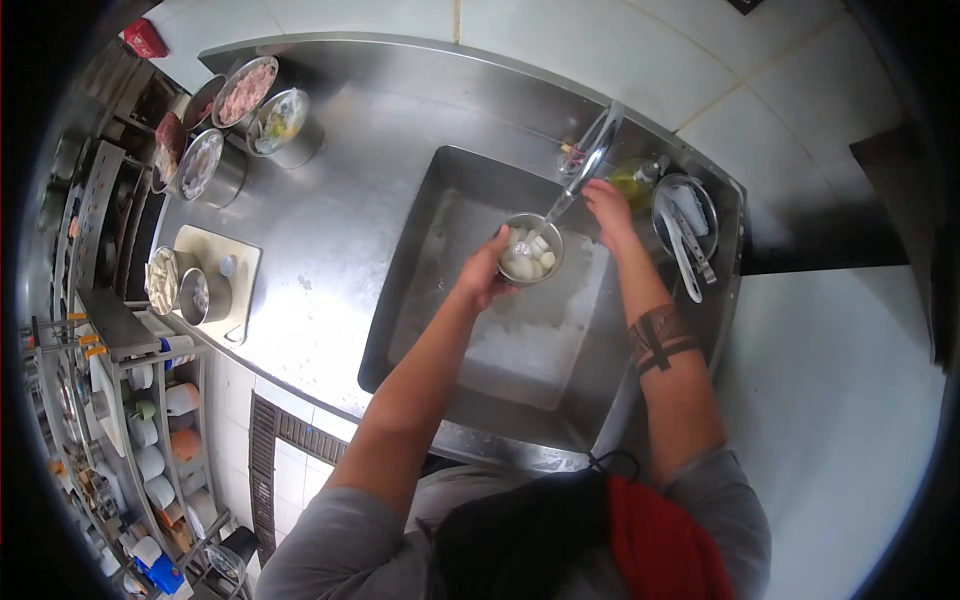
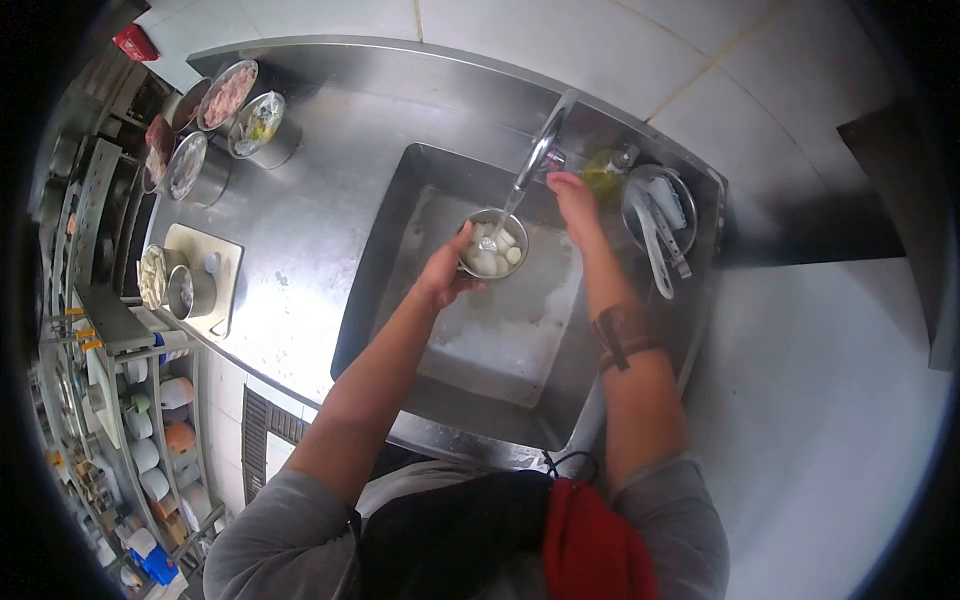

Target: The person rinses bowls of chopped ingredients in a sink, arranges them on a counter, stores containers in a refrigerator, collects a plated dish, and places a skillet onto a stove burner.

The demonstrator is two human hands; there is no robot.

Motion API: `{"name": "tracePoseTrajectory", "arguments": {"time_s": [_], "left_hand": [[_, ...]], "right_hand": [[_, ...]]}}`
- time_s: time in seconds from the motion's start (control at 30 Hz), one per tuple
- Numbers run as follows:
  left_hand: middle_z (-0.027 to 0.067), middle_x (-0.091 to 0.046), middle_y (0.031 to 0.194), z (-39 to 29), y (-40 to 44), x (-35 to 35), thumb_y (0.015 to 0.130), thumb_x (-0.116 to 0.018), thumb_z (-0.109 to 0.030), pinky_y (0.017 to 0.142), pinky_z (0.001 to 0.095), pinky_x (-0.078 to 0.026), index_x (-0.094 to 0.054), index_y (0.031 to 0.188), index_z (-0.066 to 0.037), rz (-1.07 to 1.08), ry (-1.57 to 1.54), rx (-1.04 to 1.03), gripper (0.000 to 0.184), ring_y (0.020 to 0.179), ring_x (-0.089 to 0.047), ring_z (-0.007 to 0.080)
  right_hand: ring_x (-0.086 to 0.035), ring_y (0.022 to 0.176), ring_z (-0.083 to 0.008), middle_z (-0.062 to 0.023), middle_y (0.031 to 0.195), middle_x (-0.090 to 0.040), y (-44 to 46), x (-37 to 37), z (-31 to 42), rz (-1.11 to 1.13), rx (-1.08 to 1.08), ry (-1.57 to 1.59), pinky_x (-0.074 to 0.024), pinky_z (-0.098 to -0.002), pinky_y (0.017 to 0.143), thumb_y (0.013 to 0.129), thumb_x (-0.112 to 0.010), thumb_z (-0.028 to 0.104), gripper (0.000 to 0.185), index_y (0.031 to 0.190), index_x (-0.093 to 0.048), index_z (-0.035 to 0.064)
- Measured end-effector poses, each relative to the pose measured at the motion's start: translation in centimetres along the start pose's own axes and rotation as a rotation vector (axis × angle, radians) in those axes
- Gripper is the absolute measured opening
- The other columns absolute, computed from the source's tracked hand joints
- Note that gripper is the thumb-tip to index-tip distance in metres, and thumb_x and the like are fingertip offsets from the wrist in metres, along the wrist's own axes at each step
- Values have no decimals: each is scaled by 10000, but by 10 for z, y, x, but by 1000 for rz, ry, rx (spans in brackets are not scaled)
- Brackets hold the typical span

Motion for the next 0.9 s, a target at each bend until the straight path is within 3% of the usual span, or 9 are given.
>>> {"name": "tracePoseTrajectory", "arguments": {"time_s": [0.17, 0.27, 0.37, 0.43, 0.6, 0.73, 0.8, 0.83, 0.9], "left_hand": [[46, -665, 1207, -11, -17, 6, 992, -500, -626, 741, 341, -531, -560, 1381, -176, -20, 25, -29, 597, 980, -655, 179], [48, -657, 1239, -17, -32, 15, 985, -516, -621, 758, 350, -529, -546, 1408, -173, -53, 39, -42, 617, 1010, -650, 188], [79, -633, 1293, -20, -43, 23, 974, -536, -628, 822, 390, -533, -527, 1427, -143, -93, 61, -74, 664, 1064, -652, 224], [104, -615, 1324, -20, -45, 32, 970, -543, -635, 871, 420, -535, -521, 1422, -115, -130, 66, -102, 689, 1090, -658, 252], [90, -607, 1350, -24, -60, 45, 935, -631, -602, 848, 425, -539, -479, 1501, -148, -153, 48, -104, 741, 1156, -621, 246], [101, -601, 1361, -22, -71, 46, 935, -631, -599, 856, 437, -539, -478, 1501, -148, -185, 63, -159, 739, 1165, -622, 257], [109, -595, 1371, -20, -77, 54, 931, -634, -601, 866, 437, -539, -472, 1503, -149, -196, 96, -170, 746, 1167, -627, 270], [109, -595, 1371, -18, -82, 58, 931, -634, -601, 866, 437, -539, -472, 1503, -149, -199, 98, -172, 746, 1167, -627, 270], [115, -584, 1386, -14, -94, 67, 924, -633, -615, 876, 435, -540, -469, 1506, -151, -208, 84, -155, 762, 1160, -632, 279]], "right_hand": [[-624, 826, -149, -27, 937, -693, 23, -9, 10, 66, -103, 262, -491, -293, 798, 882, -712, 243, 226, 1055, -718, 98], [-596, 704, -121, -15, 858, -674, 17, 1, 38, -86, -185, 201, -500, -270, 671, 883, -704, 240, 201, 1008, -697, 82], [-629, 747, -128, -54, 904, -676, -11, 2, 30, -60, -134, 312, -539, -264, 680, 946, -627, 197, 168, 996, -673, 44], [-601, 669, -121, -24, 834, -685, -53, -11, 27, -132, 117, 165, -504, -266, 627, 940, -658, 140, 94, 936, -680, 49], [-673, 900, -181, -93, 1031, -683, -146, -62, 47, 53, 635, -210, -545, -308, 796, 963, -643, 129, 173, 1105, -680, 38], [-653, 1062, -251, -135, 1171, -647, -147, -66, 47, -63, 620, -279, -534, -371, 901, 949, -647, 138, 273, 1197, -642, 22], [-562, 1258, -346, -183, 1361, -578, -130, -58, 44, -204, 408, -444, -458, -438, 1055, 928, -637, 123, 394, 1299, -585, 0], [-562, 1258, -346, -183, 1361, -578, -123, -54, 47, -203, 410, -441, -458, -438, 1055, 928, -637, 123, 394, 1299, -585, 0], [-407, 1417, -408, -244, 1511, -447, -110, -45, 63, -436, 764, -888, -343, -465, 1173, 915, -628, 136, 564, 1427, -475, -43]]}}
Point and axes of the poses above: each hand's wrist, its own y-axis towards the middle knuckle, its own x-axis out of the back of the hand, z = x × y, the point moved 3 cm from there along y, towards the middle knuckle
